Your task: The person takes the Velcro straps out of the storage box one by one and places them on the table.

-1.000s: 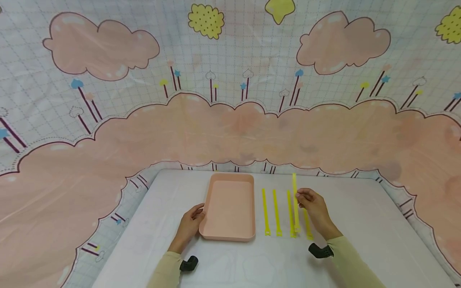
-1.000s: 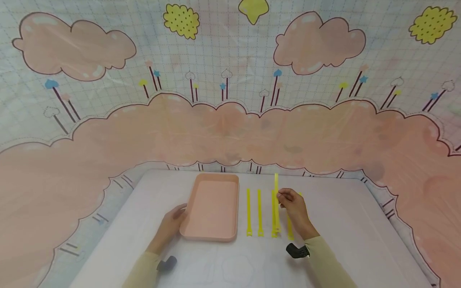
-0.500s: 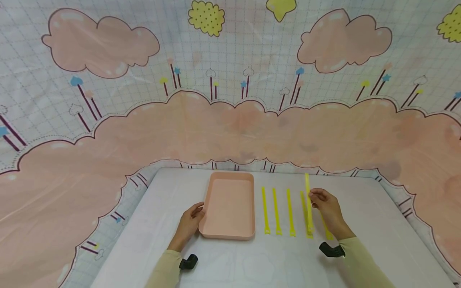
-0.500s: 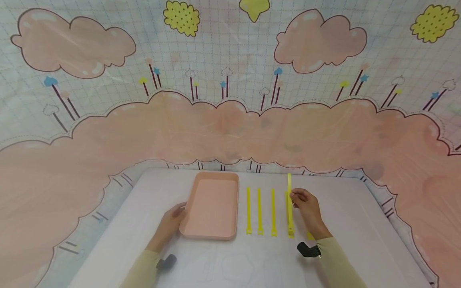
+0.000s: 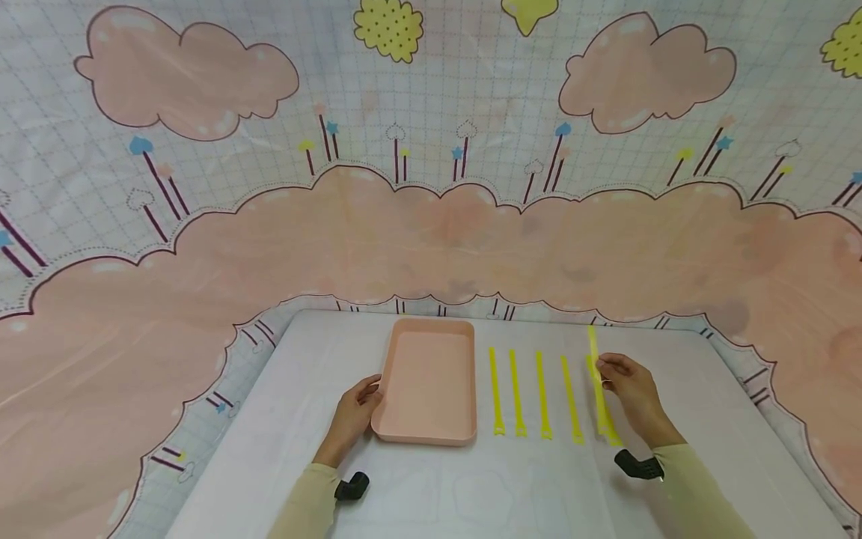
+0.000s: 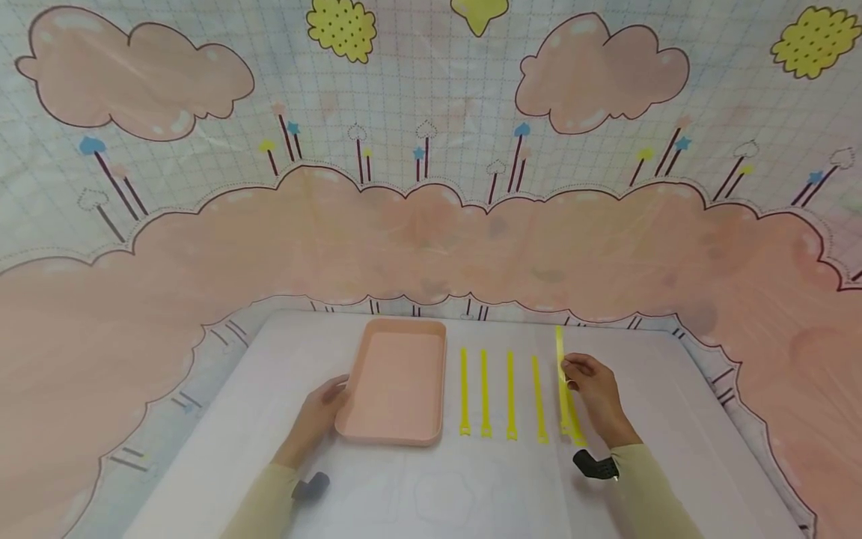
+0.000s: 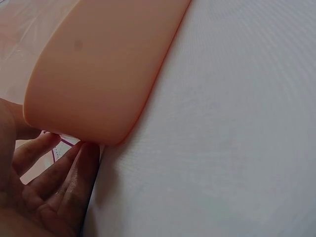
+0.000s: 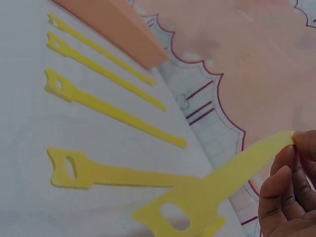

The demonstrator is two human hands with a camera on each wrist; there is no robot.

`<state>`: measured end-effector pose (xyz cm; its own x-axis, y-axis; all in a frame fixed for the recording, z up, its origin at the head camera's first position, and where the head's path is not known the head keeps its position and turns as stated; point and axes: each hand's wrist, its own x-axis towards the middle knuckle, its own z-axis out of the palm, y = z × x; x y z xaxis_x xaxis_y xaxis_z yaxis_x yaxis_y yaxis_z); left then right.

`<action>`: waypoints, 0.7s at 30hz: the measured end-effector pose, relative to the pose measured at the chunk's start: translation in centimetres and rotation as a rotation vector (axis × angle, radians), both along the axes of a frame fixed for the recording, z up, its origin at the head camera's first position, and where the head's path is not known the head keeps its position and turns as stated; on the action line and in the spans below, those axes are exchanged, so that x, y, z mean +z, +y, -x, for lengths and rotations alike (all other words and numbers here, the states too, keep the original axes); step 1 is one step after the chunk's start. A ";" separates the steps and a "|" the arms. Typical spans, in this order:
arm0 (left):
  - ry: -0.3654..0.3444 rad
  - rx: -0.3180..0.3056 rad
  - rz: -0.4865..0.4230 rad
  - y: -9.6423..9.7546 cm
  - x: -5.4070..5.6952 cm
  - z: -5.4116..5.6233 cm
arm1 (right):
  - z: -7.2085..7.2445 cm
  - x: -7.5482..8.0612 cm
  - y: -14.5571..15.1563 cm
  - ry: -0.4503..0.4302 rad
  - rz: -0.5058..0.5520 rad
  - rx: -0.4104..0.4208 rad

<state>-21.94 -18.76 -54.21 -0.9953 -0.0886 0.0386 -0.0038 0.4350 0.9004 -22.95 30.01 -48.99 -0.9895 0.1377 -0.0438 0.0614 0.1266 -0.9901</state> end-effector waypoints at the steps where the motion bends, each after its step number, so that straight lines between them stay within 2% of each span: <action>1: 0.000 0.002 0.001 0.0 0.0 0.0 | 0.0 0.0 0.2 -0.003 0.002 -0.001; 12: -0.010 0.002 -0.004 0.2 0.3 0.0 | -0.3 0.2 2.3 -0.031 -0.038 -0.009; 21: -0.027 0.008 -0.019 0.1 0.3 0.1 | -0.3 -0.3 3.7 -0.080 -0.126 -0.017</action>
<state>-22.05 -18.62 -53.91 -0.9952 -0.0970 0.0101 -0.0315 0.4179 0.9079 -22.64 33.73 -49.26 -0.9810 0.1639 -0.1037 0.1427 0.2476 -0.9583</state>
